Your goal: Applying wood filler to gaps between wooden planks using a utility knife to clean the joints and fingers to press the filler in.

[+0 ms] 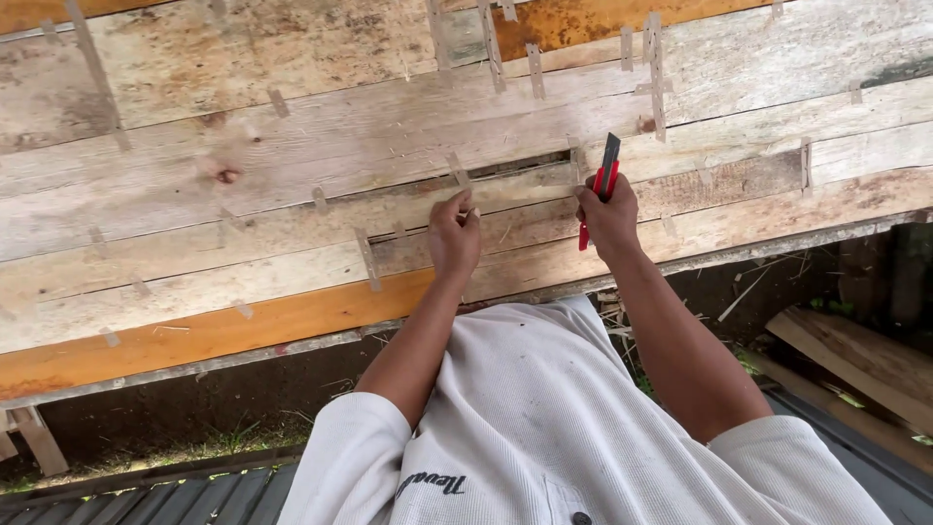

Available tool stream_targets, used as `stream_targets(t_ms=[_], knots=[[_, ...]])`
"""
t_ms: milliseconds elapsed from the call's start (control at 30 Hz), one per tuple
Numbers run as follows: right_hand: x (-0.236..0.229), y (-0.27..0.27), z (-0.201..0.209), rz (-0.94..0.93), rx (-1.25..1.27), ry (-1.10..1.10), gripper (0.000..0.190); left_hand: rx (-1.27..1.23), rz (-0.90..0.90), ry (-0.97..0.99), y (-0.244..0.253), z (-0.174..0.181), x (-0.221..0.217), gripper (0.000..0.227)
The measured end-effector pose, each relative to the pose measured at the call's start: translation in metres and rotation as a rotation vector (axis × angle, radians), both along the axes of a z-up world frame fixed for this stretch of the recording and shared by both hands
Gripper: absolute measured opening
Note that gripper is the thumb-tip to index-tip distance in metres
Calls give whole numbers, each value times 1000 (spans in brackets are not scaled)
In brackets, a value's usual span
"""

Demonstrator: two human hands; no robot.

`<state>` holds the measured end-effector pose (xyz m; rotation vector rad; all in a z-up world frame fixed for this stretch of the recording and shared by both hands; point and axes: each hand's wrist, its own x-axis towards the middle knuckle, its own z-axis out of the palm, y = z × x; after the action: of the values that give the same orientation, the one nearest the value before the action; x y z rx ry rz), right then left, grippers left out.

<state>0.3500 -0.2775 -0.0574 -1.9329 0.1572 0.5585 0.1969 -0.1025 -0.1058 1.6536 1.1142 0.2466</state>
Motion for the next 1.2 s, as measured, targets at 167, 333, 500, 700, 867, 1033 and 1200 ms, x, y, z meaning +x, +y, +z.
stream_targets(t_ms=[167,333,500,700,867,1033,1200], knots=[[36,10,-23,50,-170,-40,19,218,-193,47,13,-15,28,39],[53,29,-8,148,-396,-65,22,494,-384,117,21,-40,33,41],[56,11,-54,186,-431,-216,25,751,-393,-38,21,-51,25,30],[55,17,-63,215,-381,-334,26,616,-215,3,18,-66,29,19],[55,12,-79,233,-383,-369,26,488,-86,55,22,-48,38,24],[54,11,-82,247,-411,-380,26,478,-102,85,27,-39,41,26],[54,14,-78,233,-426,-393,28,580,-252,76,27,-50,33,20]])
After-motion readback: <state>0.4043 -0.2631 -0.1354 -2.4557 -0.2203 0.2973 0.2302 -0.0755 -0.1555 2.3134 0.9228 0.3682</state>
